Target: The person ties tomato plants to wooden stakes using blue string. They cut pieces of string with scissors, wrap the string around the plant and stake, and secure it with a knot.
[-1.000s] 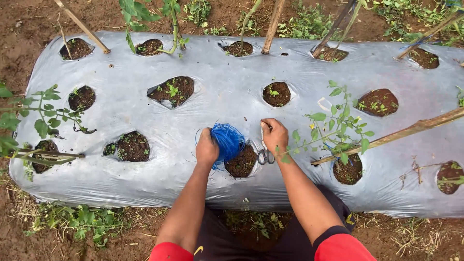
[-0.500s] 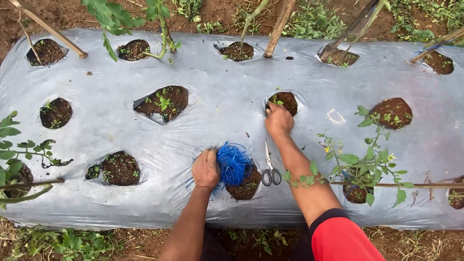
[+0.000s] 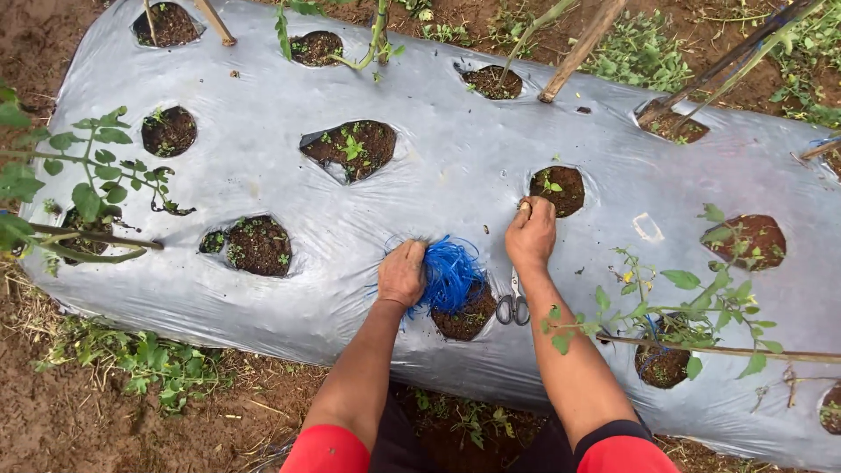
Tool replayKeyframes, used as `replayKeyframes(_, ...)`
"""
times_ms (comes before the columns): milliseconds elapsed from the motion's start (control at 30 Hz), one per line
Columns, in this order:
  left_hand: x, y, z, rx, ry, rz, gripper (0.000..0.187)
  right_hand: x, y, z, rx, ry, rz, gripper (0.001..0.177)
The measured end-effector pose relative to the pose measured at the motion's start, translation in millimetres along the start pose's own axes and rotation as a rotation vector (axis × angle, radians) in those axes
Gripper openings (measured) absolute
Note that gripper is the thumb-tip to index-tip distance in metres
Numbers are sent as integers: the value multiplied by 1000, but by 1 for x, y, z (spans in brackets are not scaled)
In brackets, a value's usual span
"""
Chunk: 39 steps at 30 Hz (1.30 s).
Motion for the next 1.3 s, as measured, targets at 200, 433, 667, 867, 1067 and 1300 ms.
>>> replayKeyframes(200, 20, 54, 24, 151, 341, 205, 27, 67, -9, 111, -312, 73, 495, 12)
replayKeyframes(433, 55, 100, 125, -280, 270, -39, 23, 70, -88, 200, -359, 285, 729, 9)
replayKeyframes(667, 59, 94, 129, -365, 81, -229, 13, 17, -193, 227, -12, 334, 552, 23)
replayKeyframes(867, 60, 119, 124, -329, 50, -334, 13, 12, -270, 238, 263, 337, 581, 26)
replayKeyframes(1067, 59, 124, 119, -288, 16, -348, 12, 17, -282, 232, 271, 260, 572, 17)
replayKeyframes(1300, 59, 130, 118, -274, 4, -382, 11, 38, -251, 261, -62, 358, 340, 10)
Point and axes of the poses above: each hand's wrist, its own x-axis away from the middle knuckle, its own y-axis out of the back of the hand, z = x × y, the point moved 8 cm from there along -x, towards the middle knuckle, and after that the axes turned 4 degrees about x, right-handed, at the moved point
